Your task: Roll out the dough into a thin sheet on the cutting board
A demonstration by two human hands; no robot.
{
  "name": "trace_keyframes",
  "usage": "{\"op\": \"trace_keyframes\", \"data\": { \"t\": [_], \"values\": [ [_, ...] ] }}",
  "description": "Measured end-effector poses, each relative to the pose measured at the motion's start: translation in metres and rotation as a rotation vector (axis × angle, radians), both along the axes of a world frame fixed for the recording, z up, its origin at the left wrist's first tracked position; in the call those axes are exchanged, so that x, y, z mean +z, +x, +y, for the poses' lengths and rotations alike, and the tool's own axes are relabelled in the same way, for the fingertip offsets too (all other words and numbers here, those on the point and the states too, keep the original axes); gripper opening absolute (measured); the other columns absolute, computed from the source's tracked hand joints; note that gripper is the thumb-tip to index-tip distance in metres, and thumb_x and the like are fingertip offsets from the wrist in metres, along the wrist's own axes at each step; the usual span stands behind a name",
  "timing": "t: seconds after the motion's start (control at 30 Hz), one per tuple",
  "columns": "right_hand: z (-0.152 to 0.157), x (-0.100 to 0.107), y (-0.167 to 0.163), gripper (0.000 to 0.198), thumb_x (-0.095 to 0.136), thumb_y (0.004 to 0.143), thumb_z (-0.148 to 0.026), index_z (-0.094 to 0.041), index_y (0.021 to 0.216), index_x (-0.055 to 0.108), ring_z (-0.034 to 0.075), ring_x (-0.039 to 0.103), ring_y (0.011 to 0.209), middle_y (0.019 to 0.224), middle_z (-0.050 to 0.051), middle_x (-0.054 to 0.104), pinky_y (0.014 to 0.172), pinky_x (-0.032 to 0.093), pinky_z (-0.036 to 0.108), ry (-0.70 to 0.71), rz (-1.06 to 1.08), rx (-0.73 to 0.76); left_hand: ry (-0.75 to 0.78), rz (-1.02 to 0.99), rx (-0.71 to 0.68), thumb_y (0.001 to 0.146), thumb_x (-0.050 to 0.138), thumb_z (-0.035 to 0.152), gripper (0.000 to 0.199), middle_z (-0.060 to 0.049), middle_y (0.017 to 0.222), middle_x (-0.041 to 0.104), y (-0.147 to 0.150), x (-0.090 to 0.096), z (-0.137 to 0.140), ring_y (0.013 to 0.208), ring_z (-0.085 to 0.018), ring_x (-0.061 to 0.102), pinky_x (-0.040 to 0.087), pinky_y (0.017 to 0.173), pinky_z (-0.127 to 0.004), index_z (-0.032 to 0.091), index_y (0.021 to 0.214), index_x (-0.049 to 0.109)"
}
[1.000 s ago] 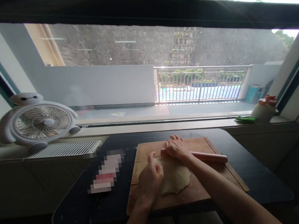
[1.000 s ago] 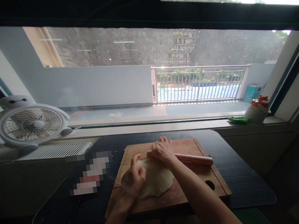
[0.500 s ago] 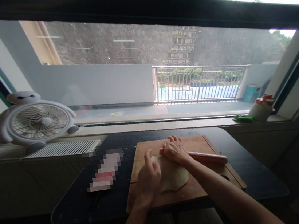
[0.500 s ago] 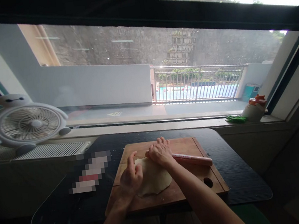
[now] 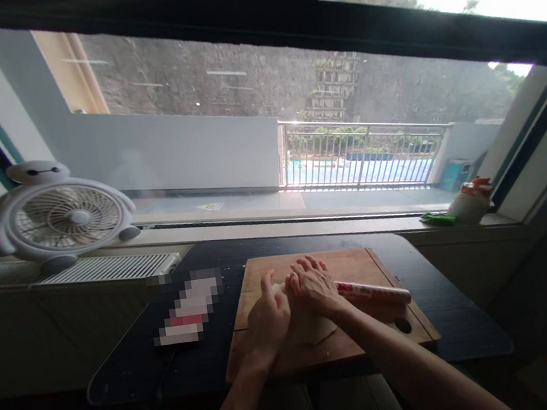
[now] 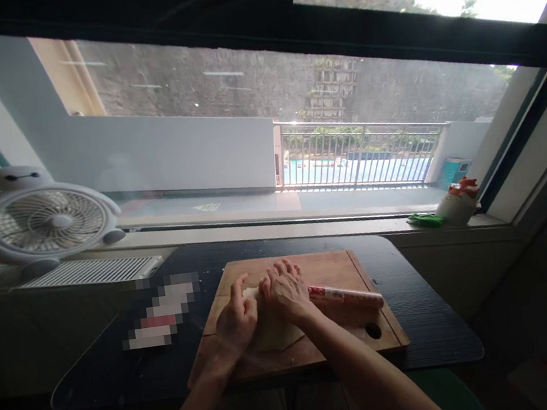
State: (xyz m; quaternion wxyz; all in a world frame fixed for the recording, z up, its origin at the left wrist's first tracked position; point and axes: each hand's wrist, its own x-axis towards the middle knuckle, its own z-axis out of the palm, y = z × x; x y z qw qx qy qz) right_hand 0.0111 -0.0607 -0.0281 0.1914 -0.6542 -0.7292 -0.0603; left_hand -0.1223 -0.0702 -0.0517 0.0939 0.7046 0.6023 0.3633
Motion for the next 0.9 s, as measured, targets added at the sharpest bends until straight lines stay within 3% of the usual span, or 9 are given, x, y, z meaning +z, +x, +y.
{"op": "trace_keyframes", "data": {
  "t": [0.1, 0.23, 0.33, 0.47, 0.63, 0.8, 0.9],
  "values": [
    [0.023, 0.004, 0.008, 0.043, 0.023, 0.093, -0.037, -0.021, 0.1, 0.062, 0.023, 0.03, 0.123, 0.125, 0.008, 0.049, 0.099, 0.02, 0.04, -0.082, -0.009, -0.038, -0.01, 0.004, -0.004, 0.084, 0.038, 0.017, 0.048, -0.007, 0.092, 0.068, -0.001, 0.0, 0.001, 0.078, -0.02, 0.065, 0.043, 0.066, -0.027, 0.02, 0.132, 0.032],
    [0.055, 0.01, 0.025, 0.038, 0.032, 0.089, -0.04, -0.021, 0.091, 0.065, 0.021, 0.048, 0.101, 0.105, 0.008, 0.059, 0.085, 0.034, 0.033, -0.183, 0.043, -0.088, -0.044, 0.018, -0.023, 0.086, 0.038, 0.02, 0.047, -0.004, 0.081, 0.068, -0.003, -0.001, 0.002, 0.073, -0.019, 0.065, 0.042, 0.063, -0.026, 0.02, 0.132, 0.032],
    [0.061, 0.014, 0.031, 0.039, 0.033, 0.089, -0.039, -0.019, 0.083, 0.065, 0.018, 0.054, 0.084, 0.089, 0.008, 0.063, 0.071, 0.038, 0.027, -0.211, 0.07, -0.128, -0.016, -0.007, -0.028, 0.086, 0.037, 0.021, 0.046, -0.003, 0.072, 0.066, -0.004, -0.001, 0.002, 0.072, -0.02, 0.064, 0.042, 0.065, -0.027, 0.019, 0.132, 0.033],
    [0.055, 0.021, 0.017, 0.037, 0.034, 0.088, -0.038, -0.021, 0.078, 0.066, 0.016, 0.057, 0.07, 0.08, 0.006, 0.065, 0.059, 0.036, 0.025, -0.248, 0.035, -0.11, -0.032, -0.017, -0.024, 0.085, 0.036, 0.019, 0.048, -0.003, 0.076, 0.067, -0.004, -0.003, 0.003, 0.069, -0.02, 0.064, 0.041, 0.062, -0.028, 0.022, 0.132, 0.032],
    [0.054, 0.025, -0.005, 0.022, 0.05, 0.079, -0.035, -0.023, 0.09, 0.065, 0.019, 0.061, 0.079, 0.089, 0.008, 0.066, 0.062, 0.039, 0.026, -0.25, -0.112, -0.035, -0.032, -0.038, -0.011, 0.084, 0.037, 0.02, 0.049, -0.003, 0.083, 0.067, -0.005, -0.007, 0.004, 0.069, -0.019, 0.063, 0.043, 0.061, -0.028, 0.024, 0.133, 0.031],
    [0.05, 0.02, 0.001, 0.046, 0.025, 0.093, -0.037, -0.019, 0.084, 0.066, 0.02, 0.061, 0.078, 0.086, 0.011, 0.067, 0.069, 0.04, 0.029, -0.177, -0.076, -0.144, 0.116, -0.042, 0.033, 0.077, 0.049, 0.02, 0.05, -0.007, 0.101, 0.063, -0.004, -0.007, 0.004, 0.09, -0.02, 0.06, 0.043, 0.079, -0.03, 0.019, 0.126, 0.038],
    [0.046, 0.016, -0.002, 0.05, 0.021, 0.094, -0.037, -0.019, 0.08, 0.065, 0.018, 0.06, 0.076, 0.081, 0.009, 0.066, 0.071, 0.039, 0.029, -0.164, -0.038, -0.106, 0.124, 0.034, 0.069, 0.077, 0.051, 0.024, 0.049, -0.008, 0.102, 0.062, -0.002, -0.008, 0.004, 0.091, -0.023, 0.059, 0.043, 0.081, -0.034, 0.021, 0.125, 0.041]
  ]
}}
